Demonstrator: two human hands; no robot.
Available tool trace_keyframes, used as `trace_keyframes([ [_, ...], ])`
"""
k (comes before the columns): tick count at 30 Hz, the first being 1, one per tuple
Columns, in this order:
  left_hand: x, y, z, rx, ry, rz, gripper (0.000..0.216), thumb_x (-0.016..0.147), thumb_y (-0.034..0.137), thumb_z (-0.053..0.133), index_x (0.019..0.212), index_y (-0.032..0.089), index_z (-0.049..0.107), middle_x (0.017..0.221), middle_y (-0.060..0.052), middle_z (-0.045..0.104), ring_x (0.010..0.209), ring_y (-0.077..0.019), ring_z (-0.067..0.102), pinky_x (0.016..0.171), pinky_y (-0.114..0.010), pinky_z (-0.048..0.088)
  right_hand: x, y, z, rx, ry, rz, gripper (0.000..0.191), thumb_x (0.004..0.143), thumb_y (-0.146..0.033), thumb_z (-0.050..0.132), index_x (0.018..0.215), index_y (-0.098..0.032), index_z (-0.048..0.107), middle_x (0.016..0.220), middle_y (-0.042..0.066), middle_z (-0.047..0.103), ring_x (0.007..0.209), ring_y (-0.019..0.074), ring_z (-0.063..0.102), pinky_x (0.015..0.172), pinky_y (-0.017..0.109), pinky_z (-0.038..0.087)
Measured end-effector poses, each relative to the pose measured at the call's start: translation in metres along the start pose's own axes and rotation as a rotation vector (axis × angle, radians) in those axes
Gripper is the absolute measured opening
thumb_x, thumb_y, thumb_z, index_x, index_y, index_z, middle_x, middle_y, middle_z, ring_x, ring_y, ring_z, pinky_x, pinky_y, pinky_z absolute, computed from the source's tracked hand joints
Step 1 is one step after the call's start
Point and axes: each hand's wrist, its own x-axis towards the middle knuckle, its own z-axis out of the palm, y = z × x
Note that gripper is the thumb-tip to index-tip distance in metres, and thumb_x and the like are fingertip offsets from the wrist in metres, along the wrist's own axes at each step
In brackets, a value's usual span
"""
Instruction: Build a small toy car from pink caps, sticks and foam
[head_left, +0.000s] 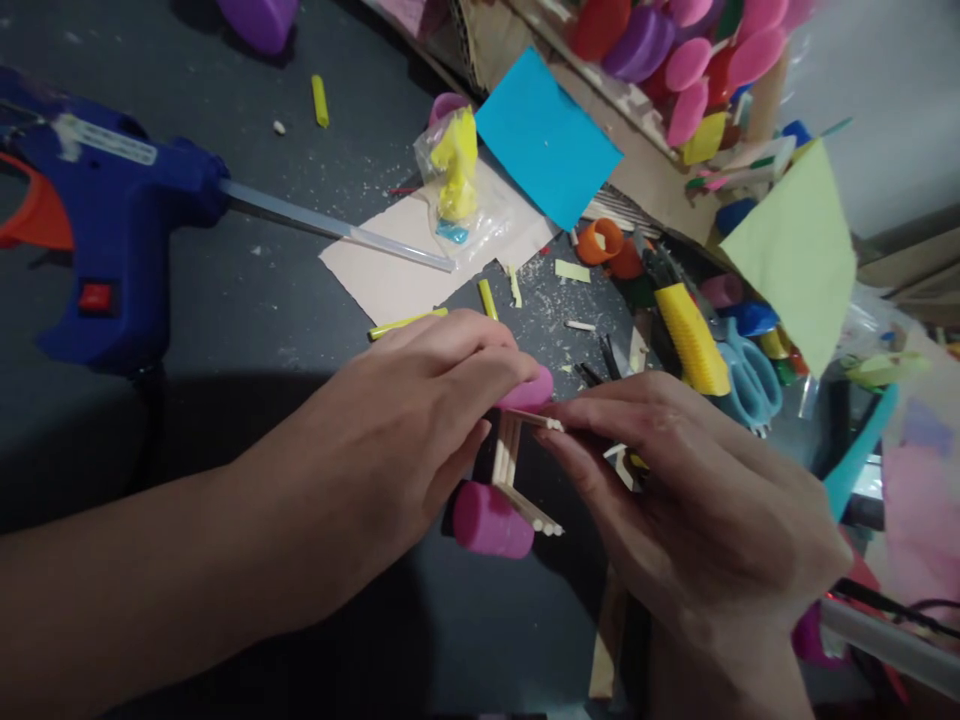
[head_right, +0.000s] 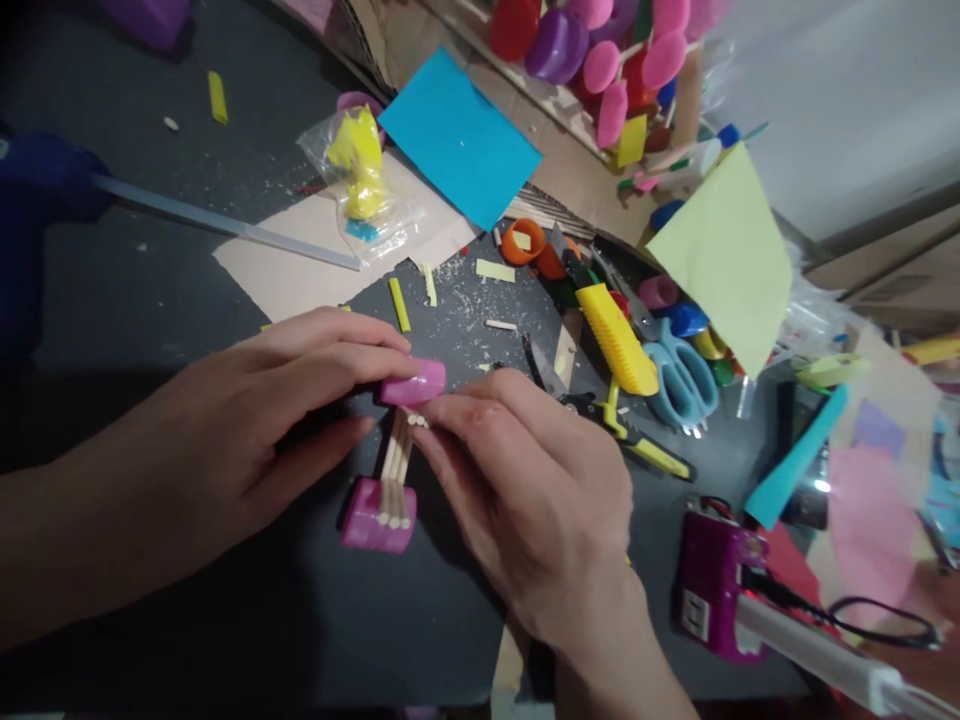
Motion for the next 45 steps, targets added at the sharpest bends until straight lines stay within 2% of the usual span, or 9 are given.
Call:
trace_keyframes([
  [4, -0.001, -0.001, 0.001, 0.058, -0.011, 0.027, 0.030, 0.090, 0.014, 0.054, 0.112, 0.025, 0.072, 0.112, -0.008, 0.072, 0.111, -0.0284, 0.065, 0.101, -0.042, 0.052, 0.000, 0.001, -0.001, 0.000, -0.017, 0.005, 0.023, 0.088, -0.012, 0.072, 0.107, -0.025, 0.072, 0.087, 0.003, 0.071, 0.070, 0.0172, 0.067, 0.060, 0.031, 0.052],
  [20, -0.001, -0.001, 0.001, 0.013, 0.008, 0.013, 0.037, 0.086, 0.011, 0.055, 0.113, 0.029, 0.073, 0.116, -0.006, 0.072, 0.113, -0.0283, 0.065, 0.102, -0.041, 0.052, 0.003, 0.003, 0.000, 0.022, -0.040, -0.033, 0.017, 0.090, -0.014, 0.072, 0.104, -0.023, 0.069, 0.087, 0.002, 0.070, 0.071, 0.0157, 0.067, 0.062, 0.028, 0.051],
  [24, -0.003, -0.002, -0.001, -0.012, 0.032, -0.011, 0.039, 0.084, 0.009, 0.057, 0.112, 0.030, 0.073, 0.120, -0.005, 0.071, 0.115, -0.0288, 0.064, 0.102, -0.039, 0.052, 0.001, 0.006, -0.004, 0.032, -0.018, 0.012, 0.022, 0.089, -0.025, 0.077, 0.109, -0.026, 0.069, 0.086, 0.002, 0.071, 0.069, 0.0171, 0.066, 0.060, 0.030, 0.050],
  [29, -0.005, -0.005, -0.005, 0.064, 0.019, 0.019, 0.045, 0.086, 0.007, 0.054, 0.123, 0.030, 0.068, 0.127, -0.005, 0.067, 0.120, -0.0285, 0.062, 0.103, -0.038, 0.051, -0.002, 0.008, -0.009, 0.042, 0.051, 0.069, 0.018, 0.089, -0.020, 0.076, 0.104, -0.027, 0.070, 0.083, -0.001, 0.070, 0.070, 0.0146, 0.064, 0.060, 0.027, 0.048],
  [33, -0.005, -0.005, -0.006, 0.152, 0.016, 0.059, 0.043, 0.088, 0.008, 0.053, 0.124, 0.027, 0.066, 0.128, -0.007, 0.067, 0.119, -0.0274, 0.062, 0.100, -0.035, 0.050, -0.003, 0.011, -0.009, 0.040, 0.035, 0.085, 0.013, 0.091, -0.018, 0.071, 0.103, -0.023, 0.069, 0.088, 0.002, 0.071, 0.075, 0.0161, 0.066, 0.065, 0.028, 0.051],
  [36, -0.005, -0.003, -0.008, 0.194, 0.031, 0.057, 0.031, 0.091, 0.013, 0.055, 0.117, 0.025, 0.067, 0.120, -0.007, 0.068, 0.111, -0.0248, 0.065, 0.091, -0.032, 0.052, -0.003, 0.012, -0.009, 0.095, 0.018, 0.065, 0.010, 0.092, -0.014, 0.069, 0.099, -0.022, 0.067, 0.088, 0.002, 0.071, 0.077, 0.0165, 0.067, 0.068, 0.029, 0.051],
  [40, -0.005, 0.002, -0.009, 0.200, 0.083, 0.078, 0.014, 0.096, 0.024, 0.059, 0.105, 0.025, 0.069, 0.099, -0.004, 0.070, 0.090, -0.0209, 0.067, 0.079, -0.030, 0.051, -0.003, 0.011, -0.007, 0.175, 0.023, 0.017, 0.011, 0.090, -0.015, 0.073, 0.097, -0.020, 0.067, 0.085, 0.001, 0.068, 0.076, 0.0141, 0.066, 0.068, 0.026, 0.050],
  [43, -0.005, 0.003, -0.006, 0.200, 0.078, 0.140, 0.014, 0.096, 0.025, 0.059, 0.104, 0.025, 0.071, 0.093, -0.003, 0.074, 0.085, -0.0198, 0.067, 0.077, -0.030, 0.049, -0.003, 0.009, -0.004, 0.202, 0.017, 0.001, 0.017, 0.090, -0.015, 0.074, 0.105, -0.020, 0.068, 0.088, 0.002, 0.068, 0.078, 0.0143, 0.066, 0.070, 0.026, 0.050],
  [45, -0.004, 0.003, -0.004, 0.226, 0.063, 0.155, 0.014, 0.097, 0.025, 0.058, 0.104, 0.023, 0.071, 0.093, -0.003, 0.075, 0.084, -0.0198, 0.068, 0.076, -0.030, 0.048, -0.002, 0.008, -0.003, 0.207, 0.005, -0.005, 0.015, 0.091, -0.015, 0.072, 0.105, -0.018, 0.069, 0.089, 0.004, 0.067, 0.078, 0.0146, 0.065, 0.069, 0.026, 0.050],
])
